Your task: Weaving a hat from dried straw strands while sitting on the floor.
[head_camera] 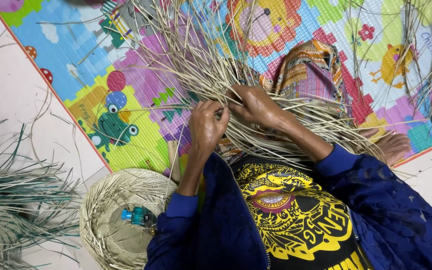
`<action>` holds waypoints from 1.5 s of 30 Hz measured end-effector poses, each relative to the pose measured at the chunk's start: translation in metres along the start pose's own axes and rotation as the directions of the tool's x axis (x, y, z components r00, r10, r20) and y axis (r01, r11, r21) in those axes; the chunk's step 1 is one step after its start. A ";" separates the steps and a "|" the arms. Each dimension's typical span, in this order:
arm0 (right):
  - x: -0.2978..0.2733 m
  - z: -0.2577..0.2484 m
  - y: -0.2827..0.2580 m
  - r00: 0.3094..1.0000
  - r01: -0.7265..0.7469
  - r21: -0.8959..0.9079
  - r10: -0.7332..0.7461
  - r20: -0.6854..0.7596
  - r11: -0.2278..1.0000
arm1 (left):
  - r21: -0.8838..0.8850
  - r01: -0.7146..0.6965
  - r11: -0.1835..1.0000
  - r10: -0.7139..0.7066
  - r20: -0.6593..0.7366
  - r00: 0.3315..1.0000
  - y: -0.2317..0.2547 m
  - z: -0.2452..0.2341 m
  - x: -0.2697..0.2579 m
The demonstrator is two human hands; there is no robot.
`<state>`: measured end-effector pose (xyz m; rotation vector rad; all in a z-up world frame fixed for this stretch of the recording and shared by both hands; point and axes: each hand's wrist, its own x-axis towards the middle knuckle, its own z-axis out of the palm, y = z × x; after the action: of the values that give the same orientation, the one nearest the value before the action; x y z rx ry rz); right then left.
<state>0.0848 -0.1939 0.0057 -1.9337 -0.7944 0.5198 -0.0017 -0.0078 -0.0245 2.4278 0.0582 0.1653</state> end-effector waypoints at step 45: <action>-0.020 -0.009 -0.003 1.000 0.009 -0.081 -0.008 0.024 0.997 | -0.593 0.411 0.692 -0.232 0.357 0.905 0.008 -0.026 0.005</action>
<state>0.0757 -0.2121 0.0127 -2.0006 -0.8500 0.5133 -0.0001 0.0032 0.0014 1.6654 0.2691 -0.2601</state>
